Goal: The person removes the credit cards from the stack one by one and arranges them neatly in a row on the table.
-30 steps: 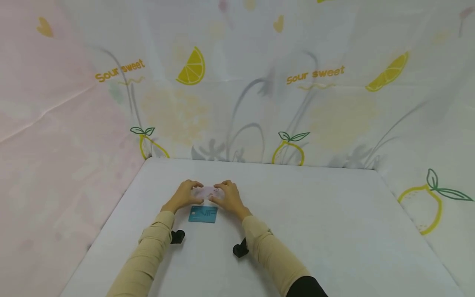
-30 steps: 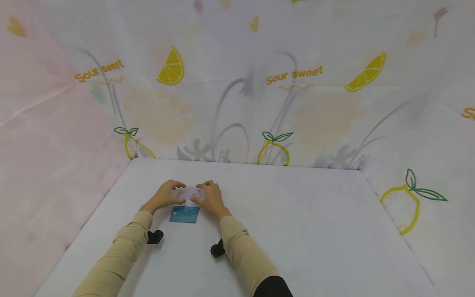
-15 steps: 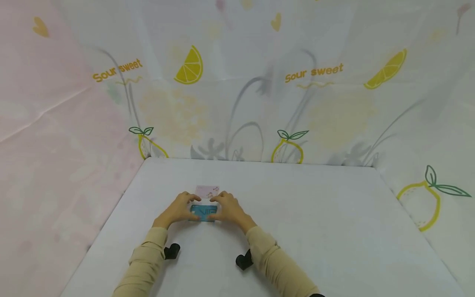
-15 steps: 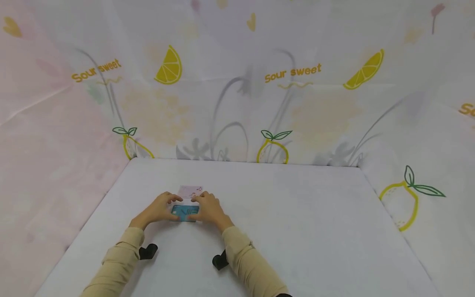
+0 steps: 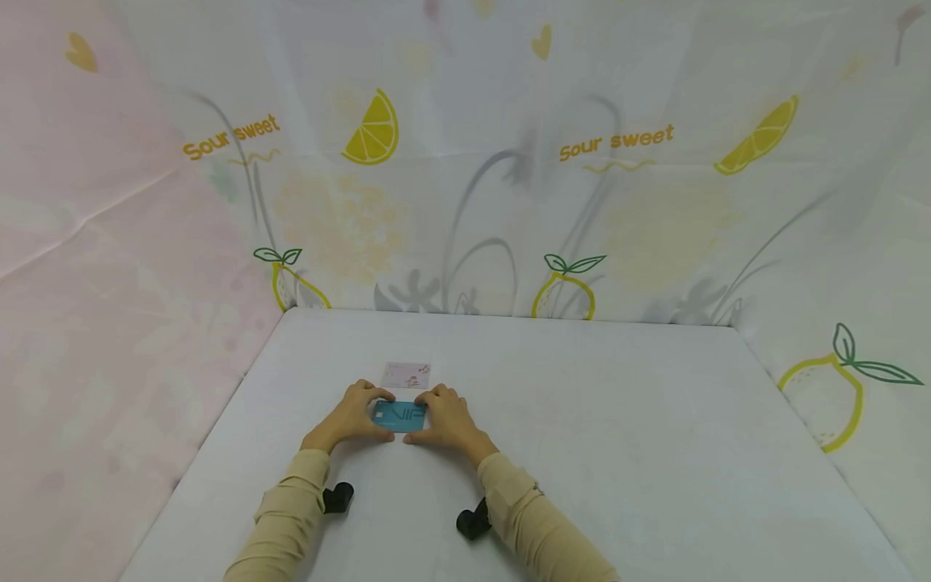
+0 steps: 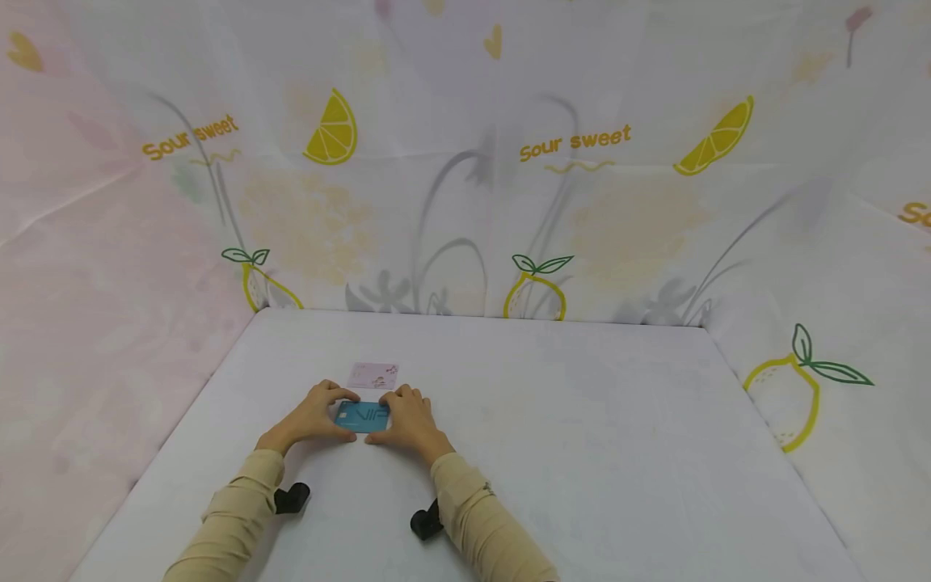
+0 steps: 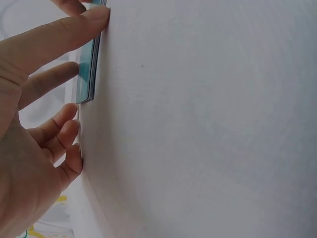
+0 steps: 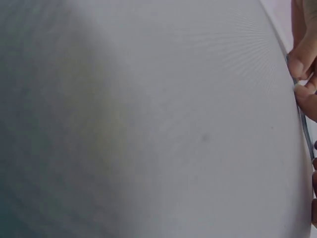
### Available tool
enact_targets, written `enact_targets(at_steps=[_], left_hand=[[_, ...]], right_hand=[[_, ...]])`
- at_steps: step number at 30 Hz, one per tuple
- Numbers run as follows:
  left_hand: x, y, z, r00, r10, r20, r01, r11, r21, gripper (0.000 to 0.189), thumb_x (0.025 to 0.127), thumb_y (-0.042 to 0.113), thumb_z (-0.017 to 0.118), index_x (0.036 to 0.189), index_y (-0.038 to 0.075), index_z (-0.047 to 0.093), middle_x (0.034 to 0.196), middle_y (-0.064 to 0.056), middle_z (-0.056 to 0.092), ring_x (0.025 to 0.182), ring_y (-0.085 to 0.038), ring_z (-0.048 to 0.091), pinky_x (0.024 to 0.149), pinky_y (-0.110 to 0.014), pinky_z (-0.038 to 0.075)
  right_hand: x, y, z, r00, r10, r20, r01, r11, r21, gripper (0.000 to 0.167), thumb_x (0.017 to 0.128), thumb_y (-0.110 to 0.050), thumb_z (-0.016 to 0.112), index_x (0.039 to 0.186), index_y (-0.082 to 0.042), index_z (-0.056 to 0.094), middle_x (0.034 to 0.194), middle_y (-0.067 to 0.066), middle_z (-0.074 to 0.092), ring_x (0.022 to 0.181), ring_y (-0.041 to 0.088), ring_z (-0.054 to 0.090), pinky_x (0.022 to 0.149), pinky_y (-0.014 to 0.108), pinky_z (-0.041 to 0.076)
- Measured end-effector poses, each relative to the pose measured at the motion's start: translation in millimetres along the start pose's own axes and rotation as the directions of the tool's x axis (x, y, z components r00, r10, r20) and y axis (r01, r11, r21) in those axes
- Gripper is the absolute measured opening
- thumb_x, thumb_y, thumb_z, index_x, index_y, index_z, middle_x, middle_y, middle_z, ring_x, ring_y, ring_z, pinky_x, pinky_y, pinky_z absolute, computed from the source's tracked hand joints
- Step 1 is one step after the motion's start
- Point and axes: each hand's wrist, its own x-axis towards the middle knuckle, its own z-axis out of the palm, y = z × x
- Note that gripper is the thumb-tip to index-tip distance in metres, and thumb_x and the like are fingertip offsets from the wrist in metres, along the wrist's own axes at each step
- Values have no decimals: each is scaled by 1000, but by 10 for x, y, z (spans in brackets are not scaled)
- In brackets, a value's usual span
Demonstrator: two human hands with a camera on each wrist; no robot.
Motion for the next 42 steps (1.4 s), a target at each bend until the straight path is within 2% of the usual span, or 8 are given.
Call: enact_targets(at_steps=[5, 19, 22, 27, 33, 37, 42], left_hand=[[12, -40, -3, 1000, 17, -3, -17, 1000, -20, 54, 62, 22, 86, 109, 6, 66, 104, -18, 48, 98, -34, 44, 85, -56, 41], [52, -32, 1, 1000, -7, 13, 8, 998, -62, 51, 62, 19, 87, 106, 10, 63, 106, -18, 48, 101, -36, 45, 88, -57, 40], [42, -21, 9, 1000, -8, 2, 8, 998, -57, 51, 62, 18, 86, 107, 11, 62, 106, -18, 49, 102, -36, 46, 87, -57, 41], [12, -1, 33, 999, 4, -32, -5, 999, -52, 51, 62, 16, 87, 106, 12, 62, 103, -15, 50, 97, -32, 47, 84, -54, 42], [-15, 19, 42, 998, 31, -63, -34, 998, -45, 52, 61, 15, 87, 106, 11, 62, 99, -13, 50, 92, -29, 47, 80, -51, 43], [-15, 13, 37, 998, 32, -61, -34, 999, -39, 51, 62, 15, 87, 107, 11, 63, 99, -13, 50, 92, -29, 47, 81, -51, 43], [-26, 3, 32, 998, 29, -56, -32, 999, -44, 51, 62, 14, 87, 107, 10, 63, 99, -13, 50, 90, -28, 47, 79, -49, 43]], right_hand=[[22, 51, 40, 1000, -4, -25, 5, 999, 44, 59, 73, -45, 77, 118, -9, 62, 112, 7, 55, 102, 22, 51, 85, 40, 41], [17, 50, 5, 999, 29, -30, -23, 984, 175, 57, 70, -38, 81, 111, -6, 57, 106, 5, 55, 99, 21, 50, 87, 39, 37], [18, 57, 18, 999, 31, -28, -26, 982, 187, 60, 69, -37, 83, 113, -7, 55, 105, 5, 54, 97, 21, 49, 86, 39, 37], [11, 86, 52, 999, 31, -22, -26, 980, 199, 67, 67, -40, 83, 119, -7, 56, 111, 7, 54, 103, 23, 49, 90, 41, 36], [-24, 108, 75, 997, -3, -71, 20, 971, 239, 62, 67, -37, 84, 117, -7, 60, 113, 8, 53, 105, 24, 47, 88, 41, 35], [-43, 84, 52, 996, -27, -83, 42, 981, 190, 62, 68, -37, 83, 116, -7, 61, 111, 6, 53, 104, 22, 47, 85, 38, 36], [-47, 43, 4, 992, -84, -98, 87, 996, 29, 58, 72, -39, 79, 117, -7, 63, 111, 5, 53, 102, 19, 46, 81, 34, 37]])
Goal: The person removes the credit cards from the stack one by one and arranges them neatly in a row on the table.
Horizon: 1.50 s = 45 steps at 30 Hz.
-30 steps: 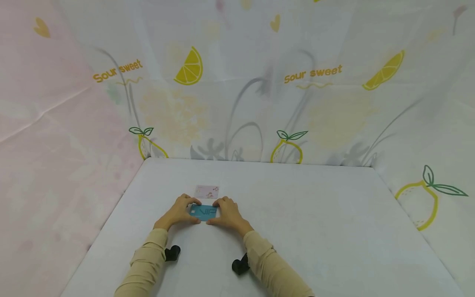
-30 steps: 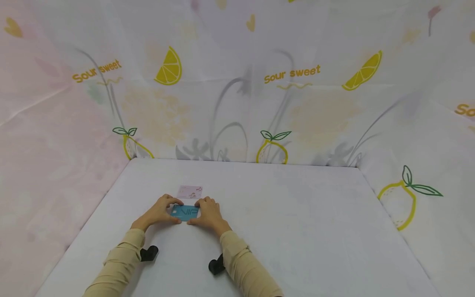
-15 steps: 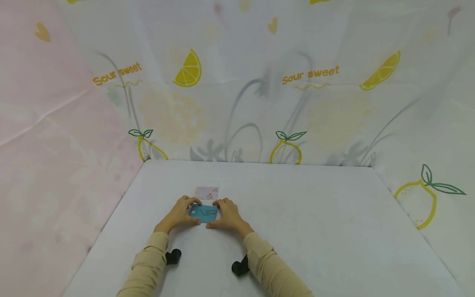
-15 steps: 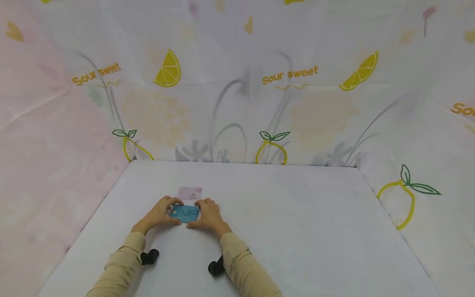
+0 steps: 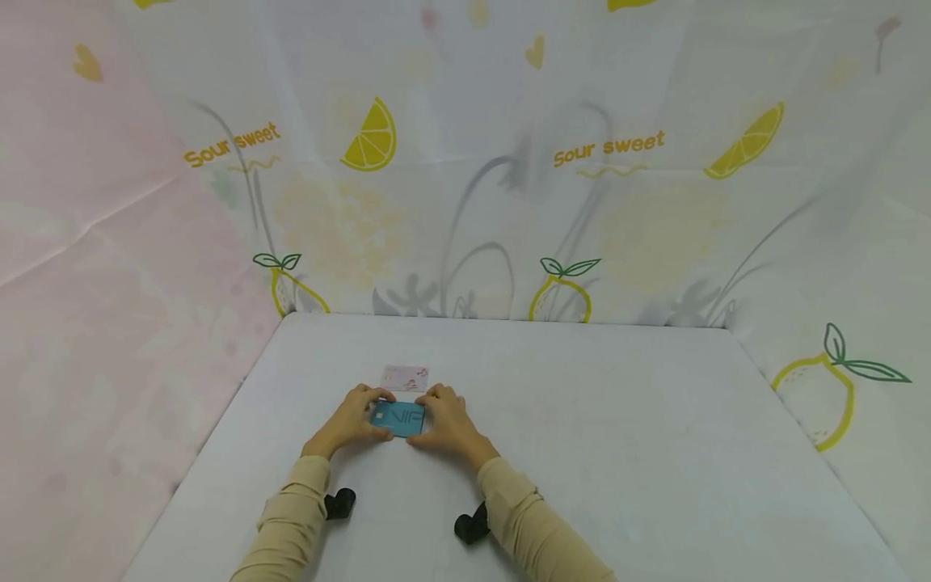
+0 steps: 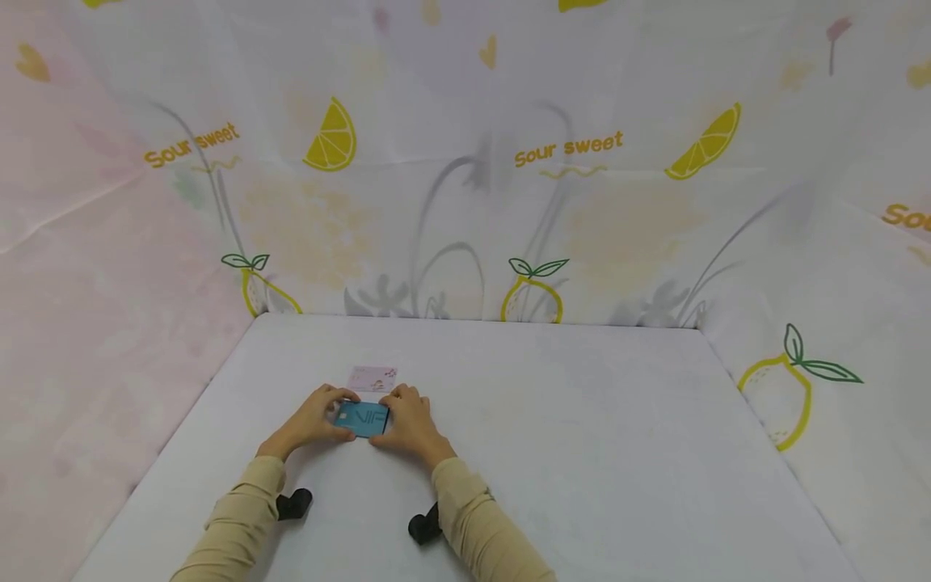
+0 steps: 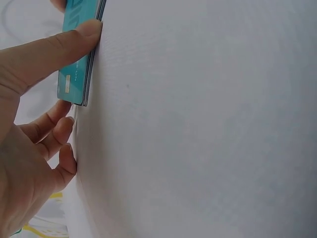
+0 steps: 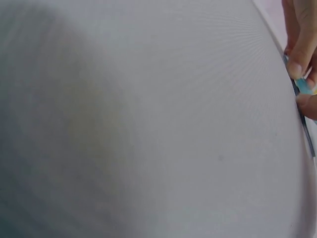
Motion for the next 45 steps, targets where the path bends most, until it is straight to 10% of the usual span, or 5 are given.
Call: enact_targets(at_steps=[7, 18, 45], left_hand=[[13, -14, -15, 1000, 2, 5, -2, 999, -33, 56, 60, 18, 88, 110, 8, 63, 100, -14, 52, 87, -26, 47, 75, -44, 44], [28, 38, -103, 999, 29, 43, -29, 1000, 2, 63, 57, 26, 90, 110, 2, 65, 102, -15, 57, 93, -32, 52, 79, -50, 45], [111, 326, -128, 980, 161, -119, -163, 986, -15, 63, 59, 30, 90, 111, 4, 67, 100, -12, 55, 98, -33, 47, 80, -49, 43]], right_hand=[[3, 25, -22, 998, -60, -18, 57, 990, -125, 59, 73, -45, 77, 118, -8, 65, 110, 3, 53, 98, 17, 47, 77, 31, 33], [12, 63, -141, 998, -40, 42, 35, 993, 115, 60, 73, -37, 79, 121, -6, 64, 115, 8, 56, 105, 23, 49, 79, 32, 33], [6, 137, -589, 995, -96, 7, 95, 987, 131, 55, 72, -29, 81, 118, -5, 64, 114, 11, 58, 106, 29, 50, 83, 49, 36]])
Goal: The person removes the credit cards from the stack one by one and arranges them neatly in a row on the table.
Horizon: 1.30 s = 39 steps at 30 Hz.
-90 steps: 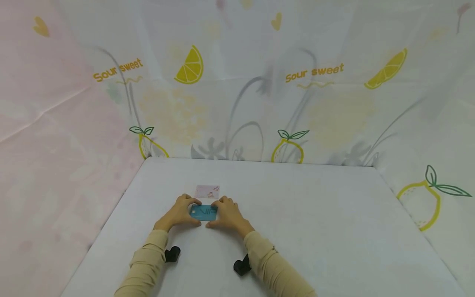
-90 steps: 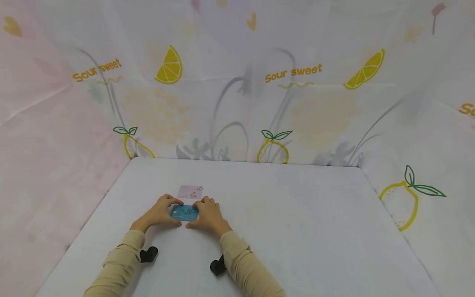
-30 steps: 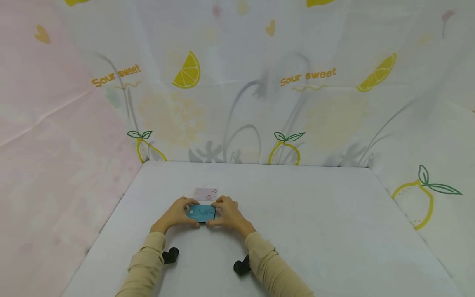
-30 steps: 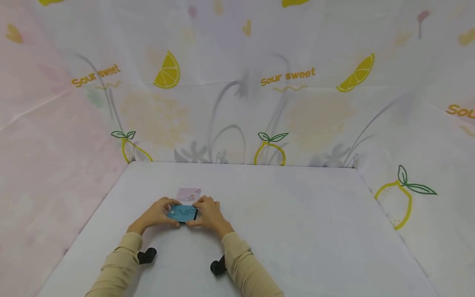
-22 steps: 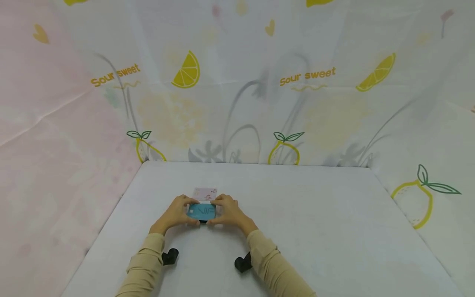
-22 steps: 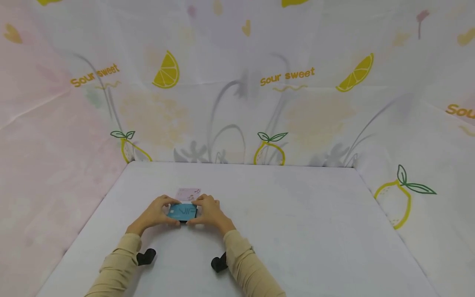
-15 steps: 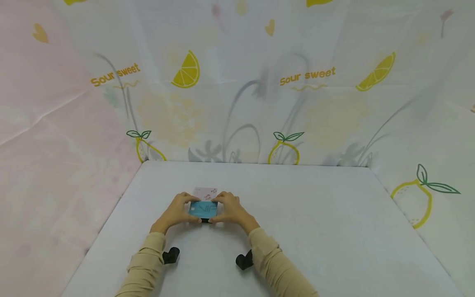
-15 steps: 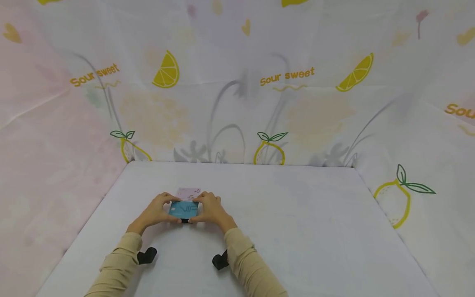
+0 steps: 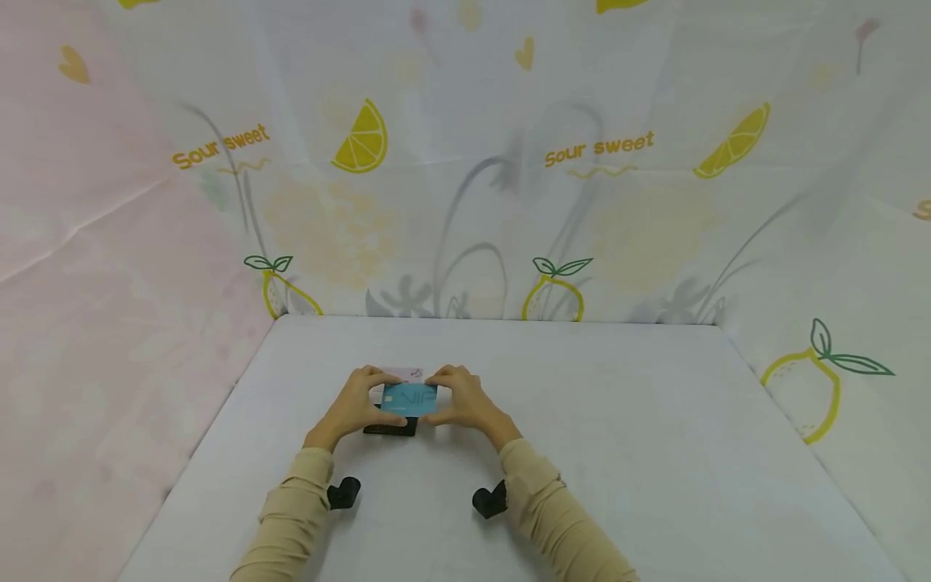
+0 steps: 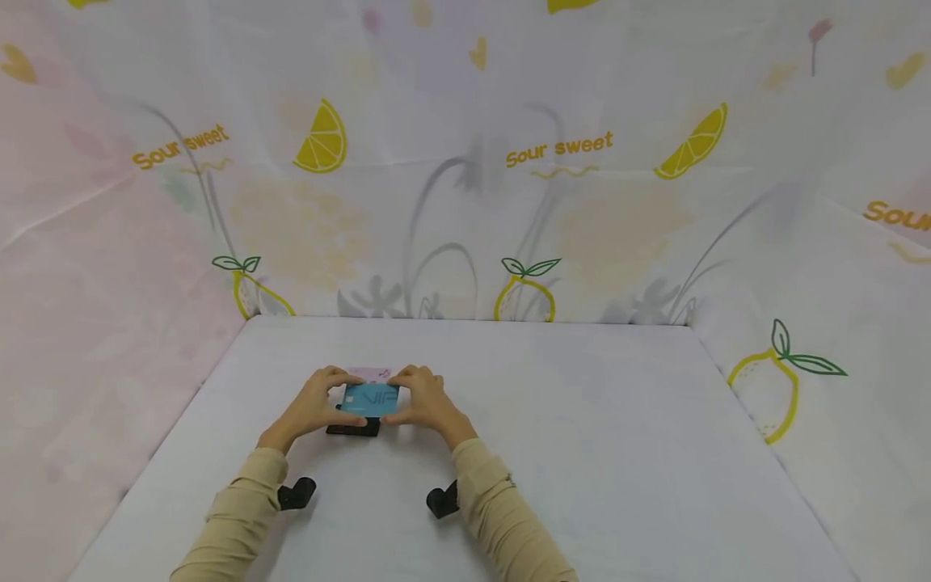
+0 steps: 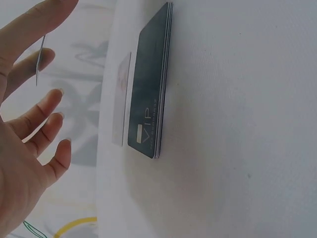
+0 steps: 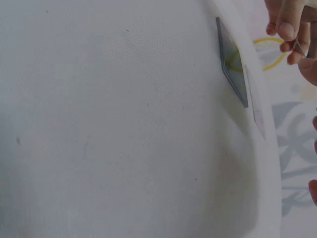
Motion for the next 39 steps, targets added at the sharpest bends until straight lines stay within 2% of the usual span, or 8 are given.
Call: enact_targets(at_steps=[10, 15, 22, 25, 26, 30, 39], left_hand=[[120, 32, 57, 1000, 6, 8, -6, 1000, -5, 66, 59, 31, 90, 114, 3, 66, 103, -14, 54, 100, -34, 46, 82, -51, 43], [179, 49, 88, 1000, 13, 15, -13, 1000, -12, 66, 59, 28, 90, 116, 3, 66, 104, -14, 54, 101, -33, 45, 82, -50, 43], [244, 90, 118, 1000, 13, 14, -13, 1000, -3, 62, 59, 26, 90, 113, 6, 67, 104, -14, 54, 101, -34, 45, 83, -52, 43], [281, 84, 144, 1000, 23, 16, -23, 1000, 12, 60, 59, 26, 89, 112, 5, 67, 104, -15, 54, 100, -34, 46, 82, -51, 43], [294, 81, 153, 1000, 23, 18, -23, 1000, 12, 60, 59, 26, 89, 111, 5, 68, 104, -15, 54, 100, -34, 46, 82, -51, 43], [337, 75, 189, 999, 17, 32, -17, 1000, 17, 60, 60, 29, 89, 112, 6, 67, 104, -14, 54, 101, -34, 45, 82, -51, 43], [432, 83, 262, 998, -3, 58, 2, 1000, 25, 61, 61, 31, 88, 113, 6, 67, 105, -16, 54, 101, -35, 46, 83, -51, 42]], right_hand=[[-24, 87, -93, 1000, 13, -17, -13, 1000, 16, 53, 72, -28, 80, 117, -4, 64, 114, 11, 58, 107, 29, 51, 83, 49, 37], [-32, 145, -116, 1000, 19, -21, -18, 998, 53, 53, 72, -27, 79, 116, -2, 64, 114, 12, 58, 107, 31, 50, 86, 55, 36], [-34, 279, -125, 998, -35, -52, 38, 998, 58, 58, 75, -42, 75, 116, -3, 64, 111, 11, 59, 104, 31, 51, 84, 56, 37], [-37, 299, -142, 998, -21, -53, 24, 998, 60, 57, 74, -40, 76, 117, -3, 64, 112, 11, 59, 103, 31, 52, 84, 56, 37], [-50, 253, -180, 999, 4, -45, -1, 997, 72, 56, 73, -35, 78, 116, -1, 64, 112, 13, 59, 104, 33, 52, 85, 58, 37], [-49, 278, -191, 999, 31, -44, -29, 998, 48, 55, 71, -28, 80, 116, -1, 64, 112, 12, 60, 103, 30, 54, 84, 54, 39], [-33, 393, -188, 997, 63, -48, -61, 997, 36, 54, 70, -26, 81, 116, -4, 65, 111, 10, 61, 99, 26, 56, 80, 49, 41]])
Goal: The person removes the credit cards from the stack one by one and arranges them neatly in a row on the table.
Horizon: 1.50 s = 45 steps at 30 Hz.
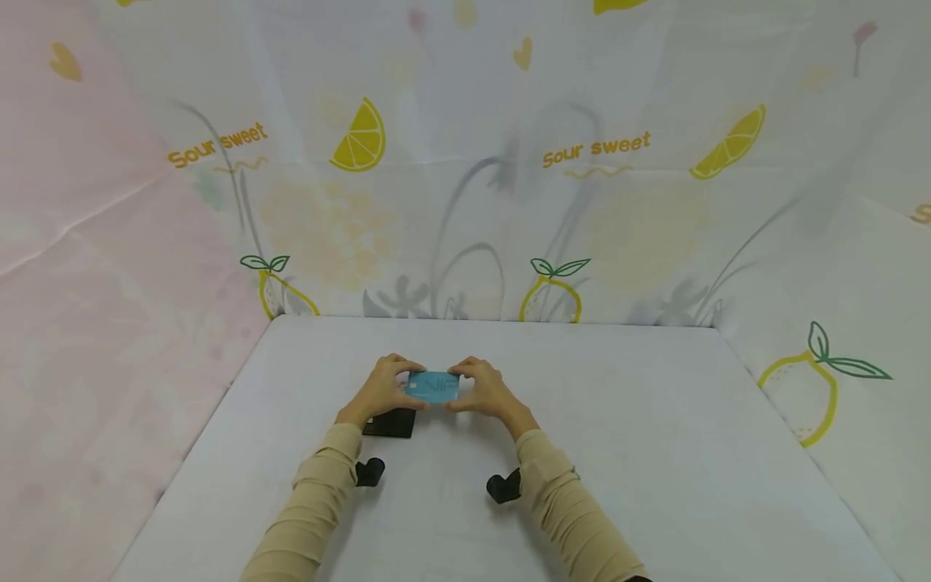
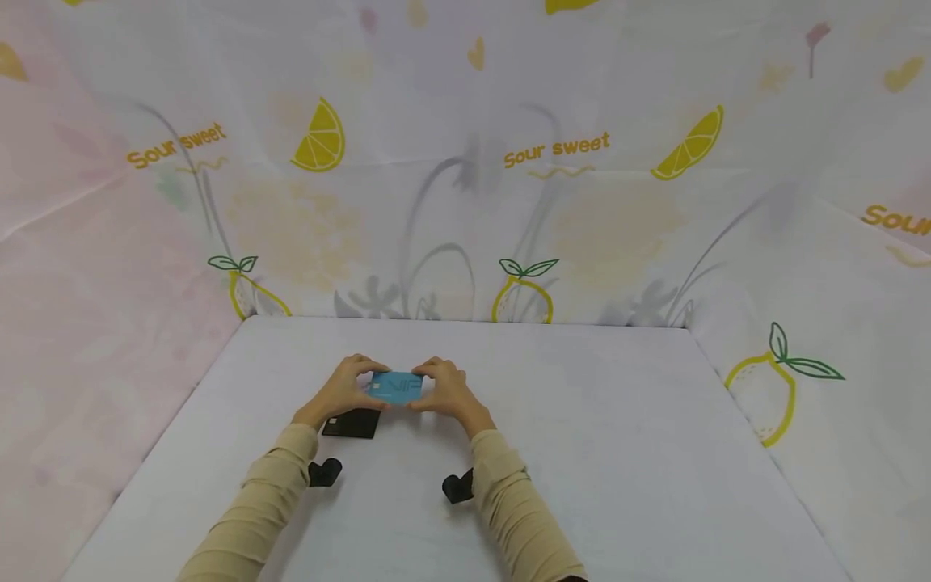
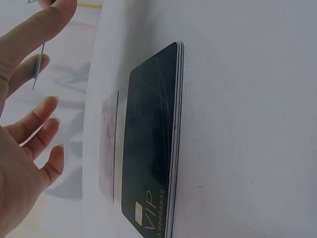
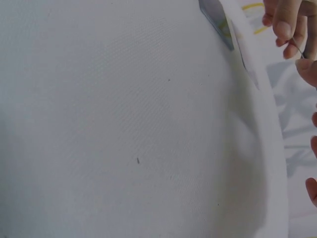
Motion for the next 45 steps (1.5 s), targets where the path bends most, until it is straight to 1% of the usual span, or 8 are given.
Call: enact_targets(at_steps=[16, 19, 20, 23, 26, 30, 37, 45], left_hand=[[207, -47, 179, 997, -74, 21, 73, 997, 34, 64, 59, 36, 88, 114, 10, 68, 109, -19, 54, 105, -39, 47, 83, -54, 42], [232, -55, 189, 998, -60, 9, 60, 998, 25, 65, 58, 44, 87, 111, 11, 69, 107, -20, 55, 103, -41, 47, 82, -55, 42], [265, -142, 239, 1000, -30, -10, 30, 999, 34, 66, 58, 50, 85, 111, 13, 69, 106, -19, 55, 102, -40, 47, 80, -53, 42], [298, -152, 249, 1000, -22, -11, 23, 997, 68, 69, 57, 56, 83, 110, 15, 69, 106, -19, 54, 100, -40, 47, 80, -53, 42], [330, -149, 249, 999, -38, 8, 37, 996, 87, 68, 57, 52, 85, 112, 14, 68, 108, -20, 53, 102, -41, 46, 82, -56, 40], [335, -61, 189, 994, -90, 58, 83, 990, 113, 64, 59, 37, 88, 114, 11, 67, 111, -21, 53, 104, -42, 45, 85, -59, 38], [362, -81, 163, 984, -137, 113, 124, 985, 119, 63, 62, 31, 87, 118, 13, 65, 117, -20, 53, 109, -41, 44, 89, -56, 37], [364, -144, 130, 981, -154, 120, 138, 981, 133, 63, 60, 30, 88, 116, 12, 66, 117, -21, 55, 107, -42, 45, 88, -56, 37]], right_hand=[[33, 211, 15, 995, 101, 27, -101, 995, 6, 54, 72, -26, 80, 118, -5, 64, 115, 12, 60, 100, 29, 57, 81, 53, 44], [40, 235, -2, 994, 102, 31, -102, 995, -1, 55, 72, -26, 80, 119, -5, 64, 116, 14, 59, 101, 31, 57, 81, 55, 44], [41, 244, -6, 994, 101, 31, -101, 995, -1, 55, 72, -26, 80, 119, -4, 63, 116, 14, 59, 102, 32, 57, 82, 55, 44], [49, 278, -11, 994, 103, 27, -103, 995, 2, 56, 72, -26, 81, 120, -3, 63, 118, 16, 57, 106, 35, 55, 85, 57, 43], [55, 314, -10, 995, 100, 21, -100, 995, 12, 57, 72, -25, 81, 121, -2, 62, 120, 17, 56, 111, 37, 52, 87, 59, 42], [59, 357, -5, 994, 109, 24, -110, 994, 5, 57, 73, -25, 80, 122, -3, 62, 122, 17, 55, 113, 38, 50, 88, 60, 41], [81, 410, 6, 990, 135, 33, -135, 991, -14, 57, 73, -25, 81, 122, -4, 62, 124, 17, 54, 115, 40, 47, 88, 61, 39], [132, 442, 70, 983, 179, 50, -176, 983, -58, 57, 74, -29, 80, 123, -7, 62, 128, 15, 52, 117, 40, 42, 89, 61, 36]])
